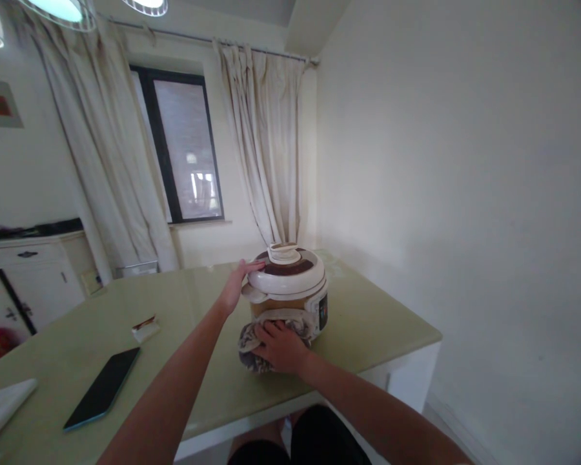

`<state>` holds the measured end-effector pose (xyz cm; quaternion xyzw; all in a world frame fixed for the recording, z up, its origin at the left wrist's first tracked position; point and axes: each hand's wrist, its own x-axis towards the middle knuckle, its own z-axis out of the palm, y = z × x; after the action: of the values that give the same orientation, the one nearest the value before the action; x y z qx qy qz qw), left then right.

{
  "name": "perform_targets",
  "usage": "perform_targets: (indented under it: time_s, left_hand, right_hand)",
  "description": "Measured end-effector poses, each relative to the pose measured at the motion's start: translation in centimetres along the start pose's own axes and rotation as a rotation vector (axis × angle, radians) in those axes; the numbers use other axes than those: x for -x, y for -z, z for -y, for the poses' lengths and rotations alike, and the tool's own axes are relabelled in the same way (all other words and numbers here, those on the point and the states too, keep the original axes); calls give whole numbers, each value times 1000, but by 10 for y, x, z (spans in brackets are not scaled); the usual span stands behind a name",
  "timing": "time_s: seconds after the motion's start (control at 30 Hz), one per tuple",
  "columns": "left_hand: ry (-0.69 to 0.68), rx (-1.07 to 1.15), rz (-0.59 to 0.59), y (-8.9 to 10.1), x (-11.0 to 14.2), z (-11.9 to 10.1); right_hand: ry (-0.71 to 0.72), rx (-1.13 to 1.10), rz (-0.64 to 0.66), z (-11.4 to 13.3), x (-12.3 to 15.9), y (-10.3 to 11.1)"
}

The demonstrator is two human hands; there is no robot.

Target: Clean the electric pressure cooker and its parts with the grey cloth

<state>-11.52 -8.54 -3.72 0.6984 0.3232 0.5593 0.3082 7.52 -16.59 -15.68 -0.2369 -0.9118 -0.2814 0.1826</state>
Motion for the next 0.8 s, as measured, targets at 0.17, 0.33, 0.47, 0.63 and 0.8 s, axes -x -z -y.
perform_targets:
  time_s: [0.17,0.33,0.47,0.63,0.8]
  left_hand:
    - [0,-39,-31,-5,1,-2]
    - [1,-57,-40,-8,3,-10]
    - [-12,-64,-60,-10,3,-12]
    - [-1,-77,-93,-12,2,-10]
    - [-5,-78,-99,-13,2,-11]
  right_hand:
    - [2,46,-109,-22,13,20]
    - [-455,41,-390,-84,-9,80]
    - [-764,-37,-514,-109,-14,95]
    - [-488,124,-451,-48,22,30]
    - [-167,67,-140,13,42,-14]
